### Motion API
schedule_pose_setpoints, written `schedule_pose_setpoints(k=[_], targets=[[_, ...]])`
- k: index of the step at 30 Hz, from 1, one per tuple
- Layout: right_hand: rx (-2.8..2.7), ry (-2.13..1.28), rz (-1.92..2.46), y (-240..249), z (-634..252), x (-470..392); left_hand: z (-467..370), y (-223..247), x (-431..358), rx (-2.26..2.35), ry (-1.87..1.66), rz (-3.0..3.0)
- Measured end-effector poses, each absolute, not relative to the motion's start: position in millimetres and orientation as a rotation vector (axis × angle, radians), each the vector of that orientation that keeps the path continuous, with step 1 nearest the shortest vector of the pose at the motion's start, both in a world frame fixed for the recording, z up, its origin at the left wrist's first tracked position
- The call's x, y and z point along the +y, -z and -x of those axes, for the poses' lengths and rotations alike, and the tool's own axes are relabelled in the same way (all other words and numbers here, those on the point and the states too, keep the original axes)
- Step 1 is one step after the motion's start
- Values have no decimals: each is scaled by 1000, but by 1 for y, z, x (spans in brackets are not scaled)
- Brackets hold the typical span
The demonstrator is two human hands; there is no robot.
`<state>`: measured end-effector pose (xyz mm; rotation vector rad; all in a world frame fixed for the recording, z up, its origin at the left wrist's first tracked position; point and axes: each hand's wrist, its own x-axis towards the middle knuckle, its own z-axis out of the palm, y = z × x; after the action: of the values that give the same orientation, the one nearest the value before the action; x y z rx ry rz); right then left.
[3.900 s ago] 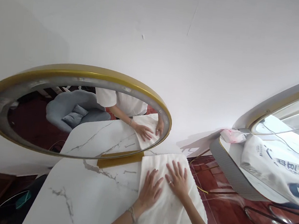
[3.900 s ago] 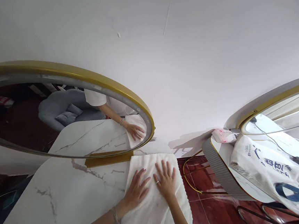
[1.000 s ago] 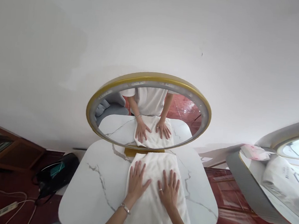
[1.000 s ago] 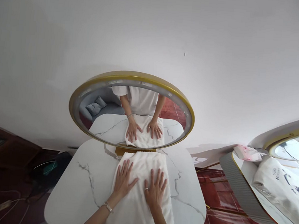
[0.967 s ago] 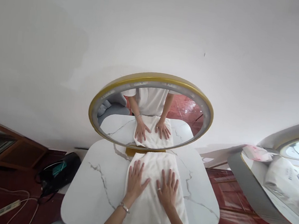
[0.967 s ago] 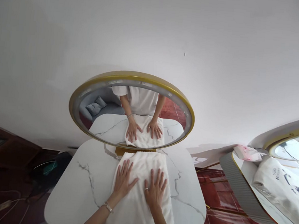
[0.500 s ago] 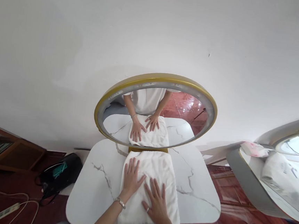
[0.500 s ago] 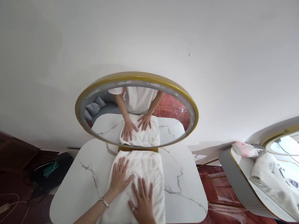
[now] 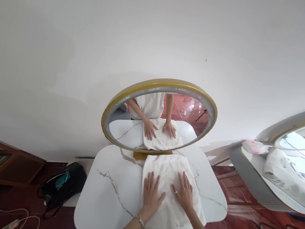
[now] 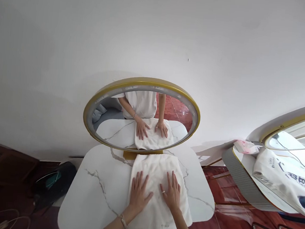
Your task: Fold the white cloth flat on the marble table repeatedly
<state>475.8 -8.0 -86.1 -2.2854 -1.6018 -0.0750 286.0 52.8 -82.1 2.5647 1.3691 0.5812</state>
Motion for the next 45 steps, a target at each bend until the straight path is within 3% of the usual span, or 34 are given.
schedule_pose_setpoints(k=[7,21,28,36,45], targets=[[-1675,23,2384,89,-443,23,-248,78,63,1376,-574,-2651],[-1803,-116,2175,98,-309,68,-106,66,95,1566,-422,-2752],[-1894,-42,2097,95,-323,67,-124,70,92,1656,-466,-2676],[-1808,8,2292,94,-364,45,-170,64,70,1470,-472,-2615],[-1967,-17,2090,86,-321,61,-124,73,73,1530,-540,-2613]])
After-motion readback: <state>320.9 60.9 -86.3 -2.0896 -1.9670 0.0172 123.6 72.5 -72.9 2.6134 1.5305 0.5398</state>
